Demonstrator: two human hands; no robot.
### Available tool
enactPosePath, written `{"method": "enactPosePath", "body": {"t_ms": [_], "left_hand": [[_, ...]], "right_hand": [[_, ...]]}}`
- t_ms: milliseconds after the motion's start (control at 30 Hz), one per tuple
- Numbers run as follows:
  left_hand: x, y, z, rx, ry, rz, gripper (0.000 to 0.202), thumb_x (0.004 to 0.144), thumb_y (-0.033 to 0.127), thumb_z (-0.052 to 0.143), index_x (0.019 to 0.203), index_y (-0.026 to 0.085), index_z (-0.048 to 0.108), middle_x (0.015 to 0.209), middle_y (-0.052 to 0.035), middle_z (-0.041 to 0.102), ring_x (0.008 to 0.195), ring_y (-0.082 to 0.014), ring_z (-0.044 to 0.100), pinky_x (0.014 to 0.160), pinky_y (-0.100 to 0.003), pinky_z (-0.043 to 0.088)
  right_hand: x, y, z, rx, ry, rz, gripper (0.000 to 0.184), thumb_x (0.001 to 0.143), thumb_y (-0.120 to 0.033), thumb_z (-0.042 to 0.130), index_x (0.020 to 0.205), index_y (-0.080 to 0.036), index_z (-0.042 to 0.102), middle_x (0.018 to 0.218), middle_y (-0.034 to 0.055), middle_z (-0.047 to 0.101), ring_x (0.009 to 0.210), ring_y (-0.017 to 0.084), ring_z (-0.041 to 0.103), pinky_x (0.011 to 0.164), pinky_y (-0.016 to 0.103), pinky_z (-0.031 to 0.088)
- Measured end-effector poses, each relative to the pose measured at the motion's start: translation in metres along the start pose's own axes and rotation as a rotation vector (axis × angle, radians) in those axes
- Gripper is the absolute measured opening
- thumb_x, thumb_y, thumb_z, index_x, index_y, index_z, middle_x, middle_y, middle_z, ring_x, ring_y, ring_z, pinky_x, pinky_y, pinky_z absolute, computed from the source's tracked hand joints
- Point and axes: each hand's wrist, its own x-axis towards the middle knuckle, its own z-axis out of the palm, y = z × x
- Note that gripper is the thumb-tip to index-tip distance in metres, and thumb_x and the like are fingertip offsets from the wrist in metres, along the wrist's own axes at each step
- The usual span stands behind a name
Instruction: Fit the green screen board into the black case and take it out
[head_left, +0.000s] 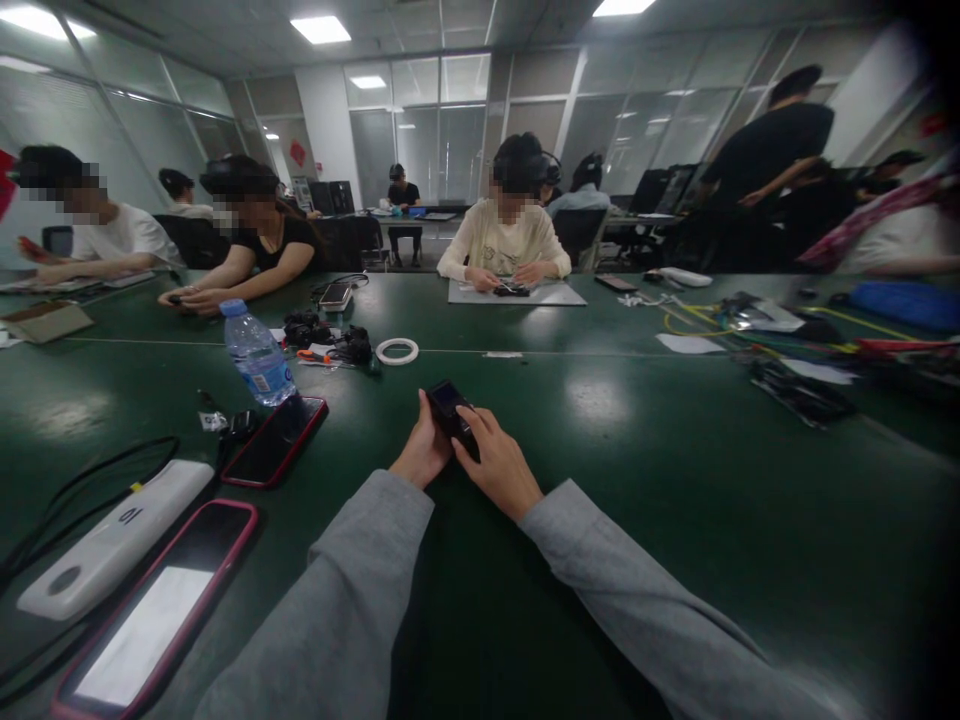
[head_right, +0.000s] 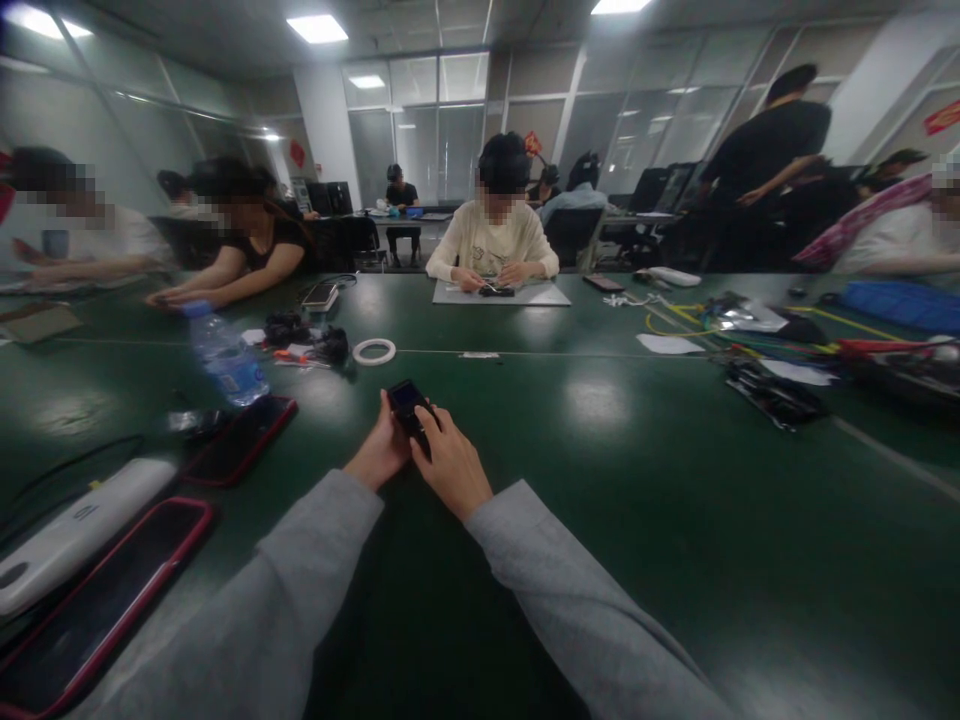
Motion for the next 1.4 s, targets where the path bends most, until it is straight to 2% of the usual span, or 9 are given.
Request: {"method": "enactPosePath", "body": {"t_ms": [300,433,1100,1233,1400], "left_hand": [[-0.002,0.004,0.002,0.019,0.02,0.041,0.064,0.081,0.067,0.035,0.106,0.014,0.061,0.099,-0.0118,0.066,0.102,-0.0246,0.059,0.096,-0.037,0.041],[0.0,0.004,0.0,0.017,-0.008,0.029,0.062,0.083,0.065,0.035,0.11,0.014,0.06,0.101,-0.0115,0.065,0.102,-0.0247,0.059,0.096,-0.038,0.041],[-0.003,0.005,0.001,0.034,0.02,0.051,0.065,0.082,0.067,0.034,0.108,0.014,0.061,0.101,-0.0117,0.066,0.102,-0.0238,0.06,0.093,-0.035,0.043],[-0.005,0.007,0.0,0.038,0.019,0.043,0.065,0.08,0.069,0.034,0.106,0.016,0.062,0.098,-0.0101,0.067,0.097,-0.0241,0.061,0.09,-0.037,0.045],[-0.005,0.009,0.002,0.032,0.078,0.025,0.064,0.079,0.07,0.037,0.102,0.016,0.063,0.094,-0.0089,0.068,0.097,-0.0238,0.062,0.087,-0.036,0.047]], "right_hand": [[-0.001,0.003,-0.001,0.096,0.039,0.001,0.045,0.091,-0.03,0.046,0.134,-0.024,0.036,0.126,0.0083,0.044,0.103,0.02,0.055,0.087,0.038,0.053],[-0.001,0.003,-0.001,0.105,0.047,-0.005,0.044,0.091,-0.029,0.046,0.134,-0.025,0.037,0.124,0.0079,0.044,0.101,0.02,0.056,0.086,0.037,0.053],[-0.002,0.002,-0.002,0.148,0.056,-0.026,0.042,0.092,-0.03,0.046,0.133,-0.026,0.038,0.123,0.0079,0.044,0.102,0.02,0.054,0.089,0.038,0.051],[-0.002,-0.001,-0.005,0.181,0.121,-0.041,0.044,0.092,-0.031,0.044,0.136,-0.025,0.035,0.123,0.0084,0.044,0.107,0.02,0.051,0.092,0.038,0.049],[-0.001,-0.001,-0.011,0.235,0.348,-0.002,0.044,0.092,-0.031,0.043,0.135,-0.023,0.035,0.124,0.0094,0.044,0.118,0.021,0.044,0.101,0.042,0.042]]}}
